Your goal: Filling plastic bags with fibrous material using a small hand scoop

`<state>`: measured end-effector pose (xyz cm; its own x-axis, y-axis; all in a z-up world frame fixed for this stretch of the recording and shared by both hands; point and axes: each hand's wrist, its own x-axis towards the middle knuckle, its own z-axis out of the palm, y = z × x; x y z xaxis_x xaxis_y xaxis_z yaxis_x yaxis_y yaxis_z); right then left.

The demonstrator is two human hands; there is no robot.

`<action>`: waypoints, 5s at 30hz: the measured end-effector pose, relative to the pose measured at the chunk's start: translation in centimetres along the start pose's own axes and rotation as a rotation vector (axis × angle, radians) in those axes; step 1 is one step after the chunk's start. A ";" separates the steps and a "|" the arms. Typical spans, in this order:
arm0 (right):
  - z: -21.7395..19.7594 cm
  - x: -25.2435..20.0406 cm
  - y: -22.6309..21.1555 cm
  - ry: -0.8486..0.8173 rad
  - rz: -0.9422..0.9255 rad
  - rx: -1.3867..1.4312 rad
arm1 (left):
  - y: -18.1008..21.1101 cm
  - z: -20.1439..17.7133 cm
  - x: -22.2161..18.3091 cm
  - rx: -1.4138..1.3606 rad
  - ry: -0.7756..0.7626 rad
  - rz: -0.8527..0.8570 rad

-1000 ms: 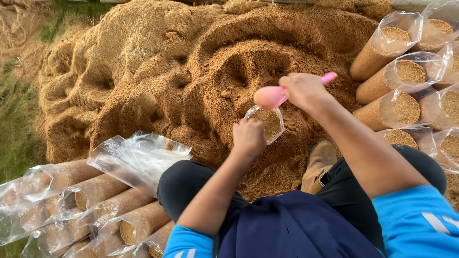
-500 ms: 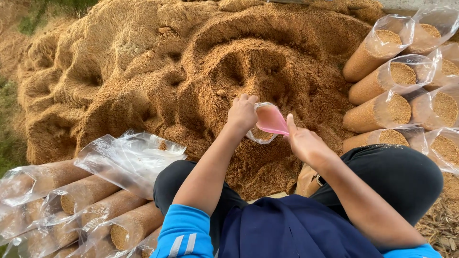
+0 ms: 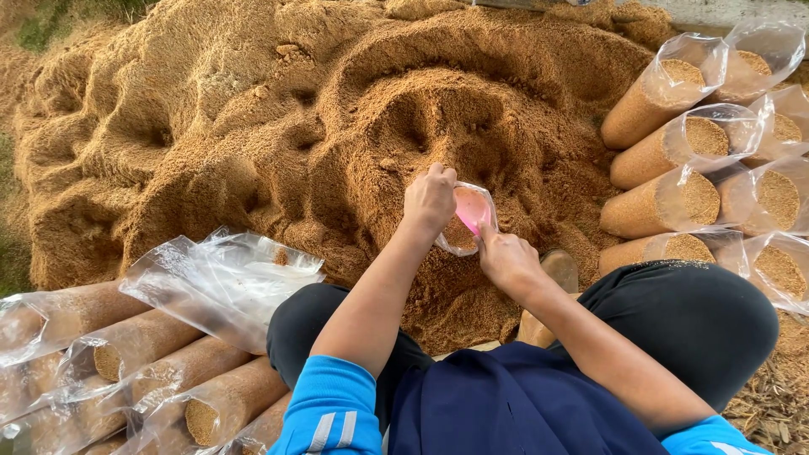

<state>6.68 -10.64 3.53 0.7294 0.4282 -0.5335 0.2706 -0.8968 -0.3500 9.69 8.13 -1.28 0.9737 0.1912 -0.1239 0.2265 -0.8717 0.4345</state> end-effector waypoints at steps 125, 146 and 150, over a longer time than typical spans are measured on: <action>-0.8 11.8 3.9 -0.170 0.065 1.289 | 3.0 -3.7 -9.1 -0.660 0.219 -0.375; -2.9 8.4 2.0 0.004 -0.104 0.957 | 3.5 -3.9 -9.2 -0.609 0.257 -0.424; -4.0 5.5 0.0 0.136 -0.232 0.711 | 3.4 -3.5 -9.1 -0.606 0.243 -0.448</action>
<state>13.20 -8.78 3.72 0.7865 0.5384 -0.3025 -0.0102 -0.4784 -0.8781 1.69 5.06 4.48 0.7492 0.6196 -0.2342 0.5041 -0.3041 0.8084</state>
